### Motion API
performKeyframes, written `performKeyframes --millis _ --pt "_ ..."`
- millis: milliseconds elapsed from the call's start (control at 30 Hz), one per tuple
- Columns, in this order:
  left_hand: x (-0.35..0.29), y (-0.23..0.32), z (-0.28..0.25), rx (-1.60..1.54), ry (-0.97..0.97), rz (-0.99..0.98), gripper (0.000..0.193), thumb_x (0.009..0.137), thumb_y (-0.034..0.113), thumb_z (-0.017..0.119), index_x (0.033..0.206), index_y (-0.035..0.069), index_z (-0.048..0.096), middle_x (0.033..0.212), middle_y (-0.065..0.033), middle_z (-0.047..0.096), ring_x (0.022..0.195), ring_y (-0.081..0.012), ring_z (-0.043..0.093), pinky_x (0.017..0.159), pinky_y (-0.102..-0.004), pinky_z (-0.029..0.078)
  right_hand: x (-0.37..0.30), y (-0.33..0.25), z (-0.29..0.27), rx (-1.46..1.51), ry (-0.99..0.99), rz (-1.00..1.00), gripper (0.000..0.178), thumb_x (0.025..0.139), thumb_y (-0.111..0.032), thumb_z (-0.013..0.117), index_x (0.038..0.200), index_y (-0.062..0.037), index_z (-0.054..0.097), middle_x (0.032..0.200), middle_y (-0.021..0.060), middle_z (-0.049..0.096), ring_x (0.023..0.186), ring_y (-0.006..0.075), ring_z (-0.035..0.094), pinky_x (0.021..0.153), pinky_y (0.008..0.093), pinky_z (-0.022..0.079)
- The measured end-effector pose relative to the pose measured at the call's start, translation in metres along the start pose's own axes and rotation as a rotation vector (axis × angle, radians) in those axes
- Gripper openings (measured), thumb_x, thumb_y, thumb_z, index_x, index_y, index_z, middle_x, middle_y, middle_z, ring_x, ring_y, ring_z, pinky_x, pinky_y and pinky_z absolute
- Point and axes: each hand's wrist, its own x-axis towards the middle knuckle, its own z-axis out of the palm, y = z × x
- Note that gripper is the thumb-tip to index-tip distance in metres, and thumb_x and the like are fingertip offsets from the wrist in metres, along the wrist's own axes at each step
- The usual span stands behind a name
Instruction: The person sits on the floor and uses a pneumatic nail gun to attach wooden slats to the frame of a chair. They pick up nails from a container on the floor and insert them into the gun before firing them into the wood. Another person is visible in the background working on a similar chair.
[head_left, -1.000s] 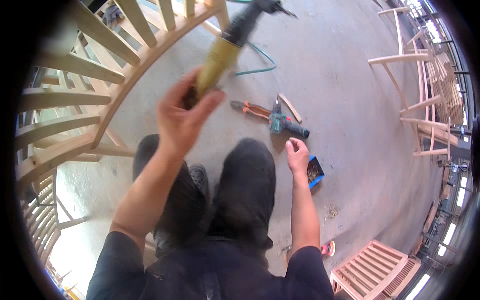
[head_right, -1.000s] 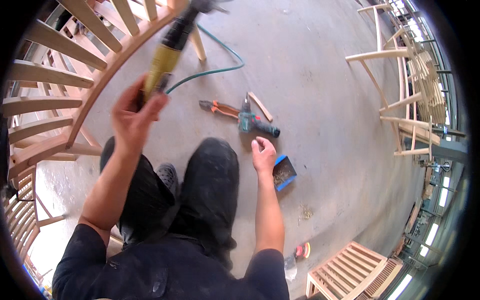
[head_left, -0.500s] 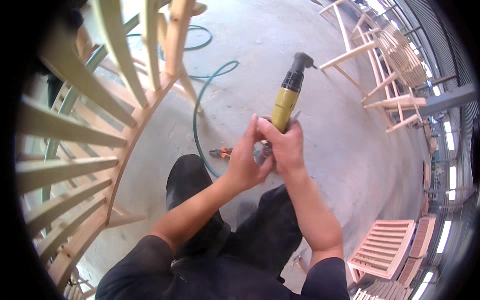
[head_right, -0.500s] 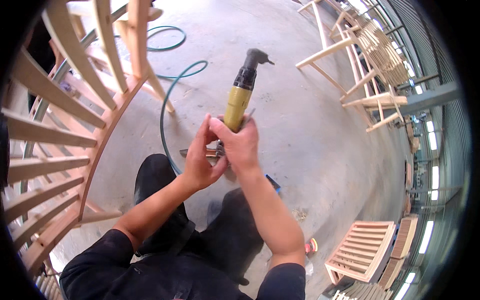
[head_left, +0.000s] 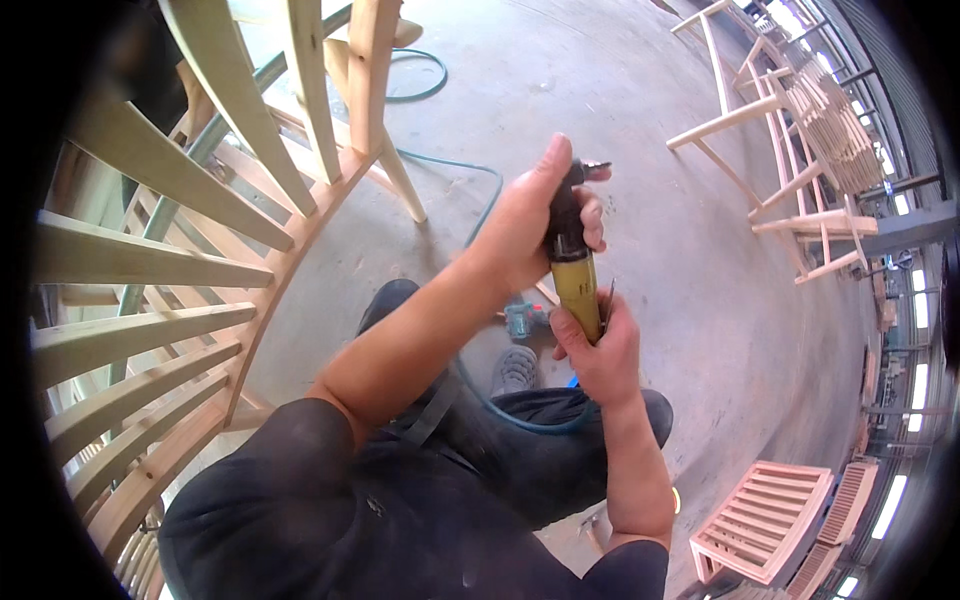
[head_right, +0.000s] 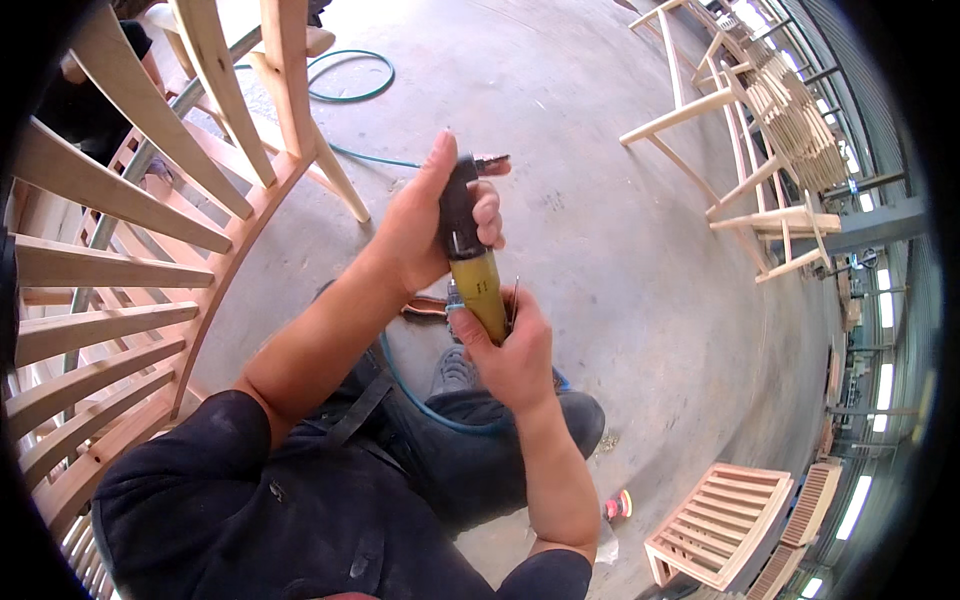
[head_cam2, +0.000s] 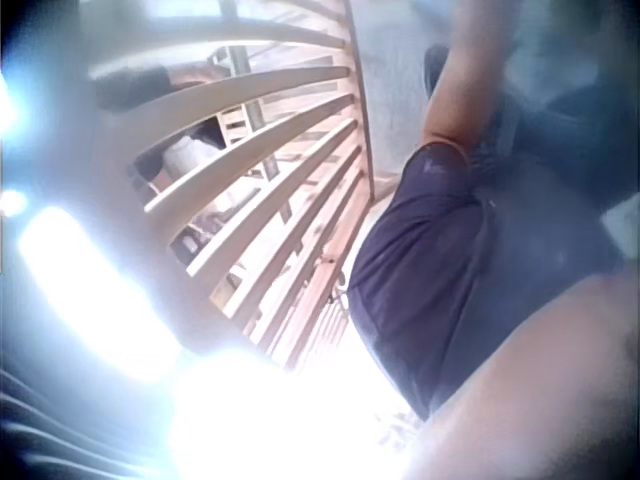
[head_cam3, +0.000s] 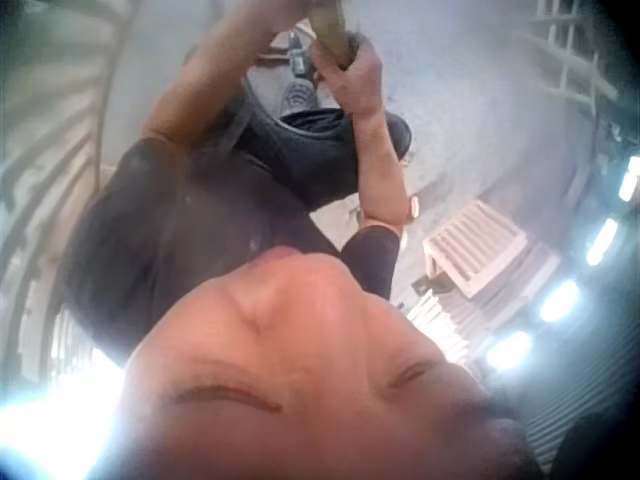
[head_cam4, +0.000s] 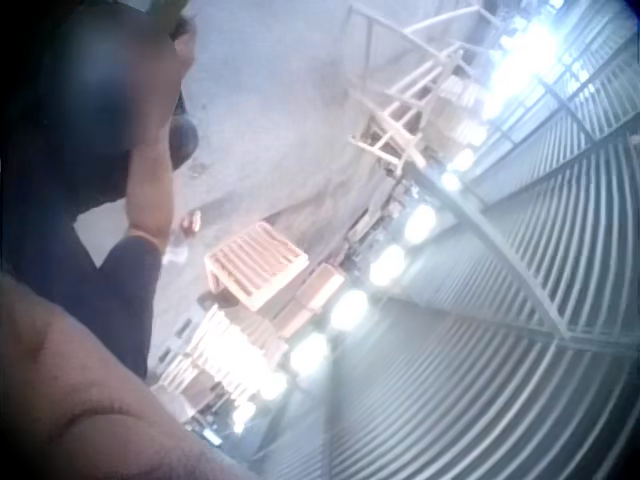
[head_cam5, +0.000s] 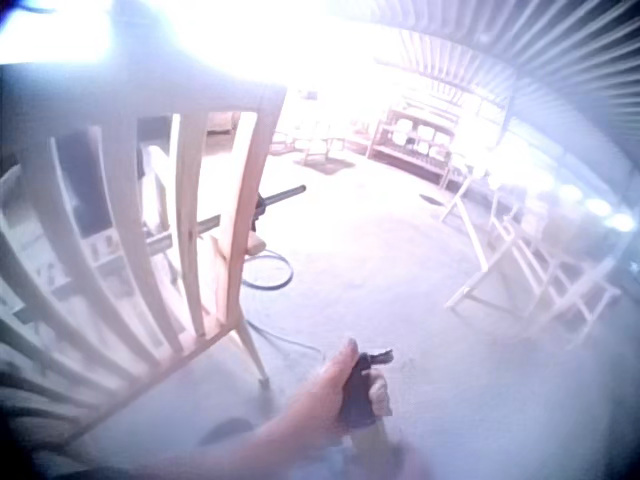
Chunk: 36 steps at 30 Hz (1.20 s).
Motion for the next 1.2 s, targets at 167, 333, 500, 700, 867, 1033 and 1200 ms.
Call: performKeyframes --millis 167,333,500,700,867,1033,1200 --pt "-0.004 0.011 -0.001 0.024 0.208 -0.013 0.074 0.093 0.082 0.043 0.091 0.009 0.053 0.063 0.0020 0.045 0.056 -0.0160 0.051 0.061 -0.0343 0.048 0.017 0.006 0.018 -0.190 0.010 -0.078 0.040 0.084 -0.025 0.086 0.099 0.0040 0.063 0.082 0.0121 0.072 0.075 0.0165 0.068 0.070 0.0331 0.055" --pt "-0.007 0.021 -0.032 -0.031 0.128 0.054 0.080 0.089 0.088 0.039 0.091 0.009 0.053 0.059 0.0028 0.040 0.052 -0.0150 0.048 0.060 -0.0335 0.046 0.029 -0.014 0.039 -0.266 -0.085 -0.242 0.030 0.086 -0.018 0.083 0.098 0.0004 0.061 0.080 0.0042 0.066 0.064 0.0090 0.061 0.057 0.0252 0.051" --pt "-0.008 0.024 -0.037 -0.045 0.177 0.016 0.079 0.095 0.081 0.039 0.103 0.005 0.056 0.065 -0.0002 0.049 0.061 -0.0173 0.056 0.065 -0.0349 0.050 0.041 -0.002 0.036 -0.031 -0.219 -0.001 0.037 0.081 -0.014 0.085 0.105 0.0025 0.061 0.085 0.0058 0.068 0.071 0.0121 0.066 0.059 0.0281 0.055" --pt "-0.020 0.010 -0.058 -0.104 0.398 -0.033 0.036 0.102 0.041 0.066 0.100 0.005 0.057 0.079 -0.0072 0.063 0.078 -0.0230 0.067 0.074 -0.0391 0.057 0.066 -0.019 0.044 -0.017 -0.299 0.087 0.068 0.075 -0.020 0.092 0.126 0.0049 0.053 0.100 0.0120 0.070 0.076 0.0145 0.069 0.066 0.0300 0.057" --pt "-0.029 0.021 -0.045 -0.048 0.620 0.305 0.034 0.096 0.034 0.077 0.096 0.006 0.057 0.075 -0.0042 0.059 0.068 -0.0175 0.063 0.065 -0.0332 0.053 0.067 -0.013 0.057 -0.480 -0.084 -0.282 0.080 0.074 -0.035 0.093 0.133 -0.0019 0.051 0.099 0.0180 0.071 0.084 0.0322 0.073 0.071 0.0403 0.058" --pt "-0.037 0.043 -0.052 -0.129 0.658 0.489 0.027 0.097 0.026 0.075 0.090 0.007 0.057 0.075 -0.0041 0.058 0.068 -0.0191 0.063 0.064 -0.0343 0.052 0.090 -0.024 0.076 -0.722 -0.067 -0.760 0.074 0.080 -0.037 0.087 0.135 -0.0028 0.051 0.098 0.0223 0.072 0.086 0.0423 0.072 0.071 0.0458 0.058" --pt "-0.020 0.074 -0.054 -0.157 0.699 0.622 0.019 0.095 0.014 0.073 0.091 0.004 0.057 0.077 -0.0063 0.059 0.069 -0.0212 0.064 0.064 -0.0365 0.053 0.130 -0.063 0.082 -0.741 -0.144 -0.801 0.061 0.085 -0.037 0.083 0.129 -0.0032 0.057 0.095 0.0228 0.073 0.086 0.0425 0.072 0.071 0.0467 0.058"
